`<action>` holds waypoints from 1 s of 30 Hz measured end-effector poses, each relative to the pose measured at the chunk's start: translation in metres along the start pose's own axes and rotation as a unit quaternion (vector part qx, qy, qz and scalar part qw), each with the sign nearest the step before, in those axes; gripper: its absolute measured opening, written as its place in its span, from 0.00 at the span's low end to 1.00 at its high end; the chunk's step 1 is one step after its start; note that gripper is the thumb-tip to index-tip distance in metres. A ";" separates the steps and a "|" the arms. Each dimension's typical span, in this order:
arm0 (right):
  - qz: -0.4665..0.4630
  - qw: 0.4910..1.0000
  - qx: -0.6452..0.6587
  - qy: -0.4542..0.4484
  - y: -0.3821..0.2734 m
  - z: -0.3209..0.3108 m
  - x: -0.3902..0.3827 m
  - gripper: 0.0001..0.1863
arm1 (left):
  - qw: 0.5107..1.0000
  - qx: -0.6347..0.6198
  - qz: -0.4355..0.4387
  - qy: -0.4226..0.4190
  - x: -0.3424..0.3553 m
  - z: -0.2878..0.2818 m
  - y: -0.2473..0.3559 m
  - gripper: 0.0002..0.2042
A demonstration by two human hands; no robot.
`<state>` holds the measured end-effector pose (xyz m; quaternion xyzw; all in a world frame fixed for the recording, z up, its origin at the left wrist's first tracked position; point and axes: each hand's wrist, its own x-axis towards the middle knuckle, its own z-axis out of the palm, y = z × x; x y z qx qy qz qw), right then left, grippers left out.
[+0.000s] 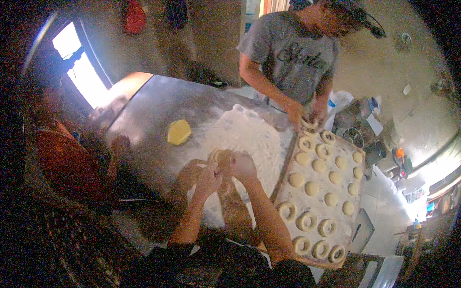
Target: The person shapes small dough balls into rings by hand and places them on a wooden tray. They repeatedly pick up dough, form rings, and arrange them in rows while another person works nearby.
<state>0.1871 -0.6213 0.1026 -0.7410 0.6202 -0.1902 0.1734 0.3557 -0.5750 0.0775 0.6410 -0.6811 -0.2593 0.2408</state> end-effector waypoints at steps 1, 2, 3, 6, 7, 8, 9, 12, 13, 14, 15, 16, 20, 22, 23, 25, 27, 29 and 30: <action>-0.015 0.997 -0.061 0.032 -0.013 0.012 0.016 0.19 | 1.000 -0.008 0.010 0.021 0.003 -0.005 -0.012 0.23; -0.024 0.992 -0.117 0.043 -0.022 0.019 0.031 0.19 | 0.999 -0.015 0.015 0.047 0.004 -0.011 -0.021 0.21; -0.038 0.990 -0.138 0.011 -0.029 0.023 0.044 0.18 | 0.997 -0.023 0.021 0.072 0.006 -0.017 -0.027 0.19; -0.059 0.983 -0.013 -0.176 -0.039 0.017 0.063 0.19 | 0.997 -0.075 0.005 -0.018 0.011 -0.031 -0.032 0.14; -0.033 0.970 0.019 -0.240 -0.040 0.011 0.062 0.18 | 0.998 -0.058 -0.020 -0.031 0.013 -0.036 -0.029 0.15; -0.024 0.969 0.075 -0.235 -0.041 0.004 0.058 0.18 | 0.997 -0.042 -0.045 -0.047 0.014 -0.040 -0.025 0.15; -0.005 0.970 0.121 -0.211 -0.041 -0.002 0.049 0.18 | 0.995 -0.043 -0.065 -0.062 0.014 -0.045 -0.022 0.15; 0.024 0.938 0.320 -0.133 -0.043 -0.018 0.019 0.24 | 0.981 -0.186 0.054 0.030 0.013 -0.057 -0.012 0.15; 0.039 0.909 0.391 -0.140 -0.043 -0.022 0.010 0.25 | 0.973 -0.216 0.072 0.033 0.013 -0.061 -0.010 0.14; 0.050 0.872 0.466 -0.144 -0.044 -0.023 0.002 0.27 | 0.958 -0.282 0.056 0.009 0.010 -0.065 -0.007 0.13; 0.067 0.875 0.464 -0.123 -0.047 -0.021 -0.001 0.28 | 0.937 -0.345 0.048 -0.028 0.009 -0.068 -0.005 0.12; 0.053 0.913 0.399 -0.076 -0.049 -0.019 -0.005 0.28 | 0.941 -0.334 0.056 -0.018 0.008 -0.070 -0.002 0.12; -0.054 0.978 0.024 0.198 -0.064 0.002 -0.003 0.37 | 0.960 -0.236 0.135 0.065 0.006 -0.067 0.013 0.16; -0.046 0.943 0.283 0.169 -0.065 0.003 -0.004 0.40 | 0.955 -0.188 0.165 0.159 0.011 -0.061 0.019 0.21; -0.009 0.913 0.401 0.069 -0.062 -0.001 -0.007 0.39 | 0.951 -0.179 0.160 0.194 0.013 -0.057 0.019 0.23; -0.010 0.818 0.571 -0.070 -0.054 -0.014 -0.019 0.35 | 0.936 -0.177 0.186 0.241 0.015 -0.052 0.018 0.27; 0.005 0.778 0.607 -0.165 -0.043 -0.030 -0.029 0.29 | 0.898 -0.403 0.156 0.078 0.014 -0.048 0.016 0.26; 0.070 0.820 0.562 -0.077 -0.038 -0.037 -0.035 0.27 | 0.839 -0.513 0.180 0.006 0.008 -0.042 0.019 0.22; 0.086 0.848 0.522 -0.024 -0.037 -0.039 -0.037 0.27 | 0.826 -0.520 0.216 0.021 0.005 -0.039 0.023 0.19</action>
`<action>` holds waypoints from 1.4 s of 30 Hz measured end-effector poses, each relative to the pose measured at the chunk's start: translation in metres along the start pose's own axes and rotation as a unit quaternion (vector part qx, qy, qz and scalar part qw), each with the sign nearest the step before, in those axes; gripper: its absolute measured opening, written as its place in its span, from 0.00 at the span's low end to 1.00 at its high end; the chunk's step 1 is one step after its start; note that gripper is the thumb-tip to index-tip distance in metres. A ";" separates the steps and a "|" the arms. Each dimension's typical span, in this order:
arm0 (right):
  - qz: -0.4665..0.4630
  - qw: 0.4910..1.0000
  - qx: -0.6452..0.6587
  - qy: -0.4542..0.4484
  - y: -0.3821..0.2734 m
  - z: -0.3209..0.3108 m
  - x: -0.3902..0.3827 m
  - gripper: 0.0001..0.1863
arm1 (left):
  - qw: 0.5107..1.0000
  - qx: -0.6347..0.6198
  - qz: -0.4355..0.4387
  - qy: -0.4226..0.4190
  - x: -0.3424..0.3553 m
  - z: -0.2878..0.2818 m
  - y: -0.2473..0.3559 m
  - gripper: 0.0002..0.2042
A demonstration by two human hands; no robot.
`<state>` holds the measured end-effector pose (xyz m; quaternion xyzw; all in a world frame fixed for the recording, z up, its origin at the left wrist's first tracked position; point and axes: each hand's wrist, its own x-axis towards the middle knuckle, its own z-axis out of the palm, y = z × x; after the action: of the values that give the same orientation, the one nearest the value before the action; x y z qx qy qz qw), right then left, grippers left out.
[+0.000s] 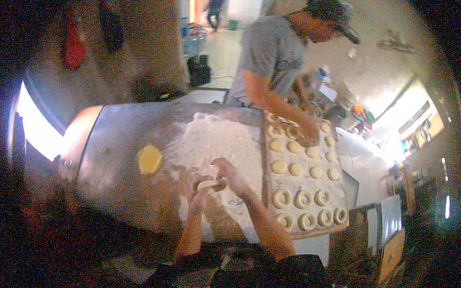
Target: The person shapes small dough balls into rings by hand and places them on a wooden tray. They repeatedly pick up dough, form rings, and arrange them in rows while another person works nearby.
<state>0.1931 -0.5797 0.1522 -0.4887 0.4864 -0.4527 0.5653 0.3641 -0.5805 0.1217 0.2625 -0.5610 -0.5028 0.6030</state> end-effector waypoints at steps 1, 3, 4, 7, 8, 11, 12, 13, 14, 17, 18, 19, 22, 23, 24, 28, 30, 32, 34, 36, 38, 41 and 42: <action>-0.046 0.994 -0.092 -0.024 0.000 -0.001 -0.003 0.29 | 0.999 0.022 -0.021 0.033 -0.005 0.009 0.001 0.17; -0.088 0.982 -0.154 -0.069 0.001 -0.003 -0.010 0.34 | 0.992 0.020 -0.096 0.074 -0.011 0.035 -0.001 0.14; -0.058 0.994 -0.033 -0.084 0.000 -0.008 -0.016 0.35 | 0.985 0.000 -0.147 0.088 -0.015 0.047 -0.001 0.13; -0.106 0.994 -0.011 -0.023 -0.006 -0.029 -0.043 0.37 | 0.994 -0.053 -0.091 0.028 -0.013 0.082 -0.013 0.12; -0.098 0.994 0.047 -0.025 -0.009 -0.038 -0.054 0.37 | 0.997 -0.071 -0.036 -0.005 -0.013 0.094 -0.017 0.12; -0.106 0.977 0.180 -0.049 -0.018 -0.079 -0.092 0.37 | 0.990 0.138 0.000 -0.008 -0.023 0.123 -0.019 0.09; -0.076 0.984 0.163 -0.020 -0.020 -0.098 -0.101 0.36 | 0.930 0.354 0.088 -0.046 -0.028 0.138 -0.017 0.09; -0.093 0.991 0.090 0.020 -0.019 -0.108 -0.109 0.33 | 0.946 0.309 0.062 -0.074 -0.031 0.156 -0.015 0.07; -0.159 0.986 -0.020 0.038 -0.018 -0.120 -0.117 0.30 | 0.982 0.168 -0.041 -0.070 -0.032 0.177 -0.013 0.07; -0.185 0.949 0.221 0.124 -0.013 -0.163 -0.157 0.29 | 0.962 0.247 0.032 -0.114 -0.035 0.238 -0.006 0.08; -0.176 0.940 0.267 0.121 -0.012 -0.182 -0.172 0.30 | 0.968 0.213 0.007 -0.130 -0.035 0.263 -0.006 0.08; -0.151 0.948 0.238 0.146 -0.011 -0.200 -0.185 0.31 | 0.973 0.179 -0.016 -0.142 -0.037 0.286 -0.008 0.08; -0.187 0.943 0.058 0.270 -0.005 -0.236 -0.213 0.27 | 0.944 0.251 -0.026 -0.212 -0.059 0.341 -0.007 0.10; -0.222 0.905 0.237 0.275 -0.003 -0.250 -0.229 0.28 | 0.938 0.272 -0.027 -0.213 -0.063 0.362 -0.010 0.10; -0.215 0.854 0.392 0.266 -0.003 -0.267 -0.247 0.30 | 0.936 0.286 -0.016 -0.205 -0.065 0.381 -0.012 0.10; -0.186 0.941 -0.108 0.260 -0.003 -0.312 -0.280 0.33 | 0.905 0.315 -0.060 -0.281 -0.078 0.440 -0.014 0.10; -0.150 0.937 0.143 0.280 -0.004 -0.331 -0.294 0.35 | 0.893 0.319 -0.077 -0.307 -0.080 0.459 -0.014 0.11; -0.274 0.856 0.404 0.171 -0.006 -0.350 -0.311 0.36 | 0.883 0.327 -0.086 -0.325 -0.082 0.474 -0.015 0.13; -0.148 0.934 0.107 0.307 -0.006 -0.358 -0.316 0.36 | 0.878 0.321 -0.074 -0.346 -0.084 0.488 -0.017 0.15; -0.151 0.939 0.089 0.296 -0.006 -0.365 -0.323 0.38 | 0.886 0.306 -0.063 -0.343 -0.084 0.496 -0.020 0.15; -0.159 0.910 0.246 0.293 -0.006 -0.372 -0.333 0.40 | 0.885 0.285 -0.093 -0.356 -0.084 0.501 -0.025 0.16; -0.127 0.929 0.184 0.296 -0.004 -0.384 -0.343 0.40 | 0.886 0.264 -0.112 -0.364 -0.089 0.510 -0.035 0.17; -0.100 0.950 0.139 0.263 -0.003 -0.390 -0.344 0.40 | 0.887 0.260 -0.122 -0.362 -0.091 0.515 -0.040 0.18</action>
<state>-0.2342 -0.2840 0.1730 -0.3150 0.4989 -0.6822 0.4319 -0.1202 -0.3852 0.1691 0.2761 -0.8144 -0.4686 0.2023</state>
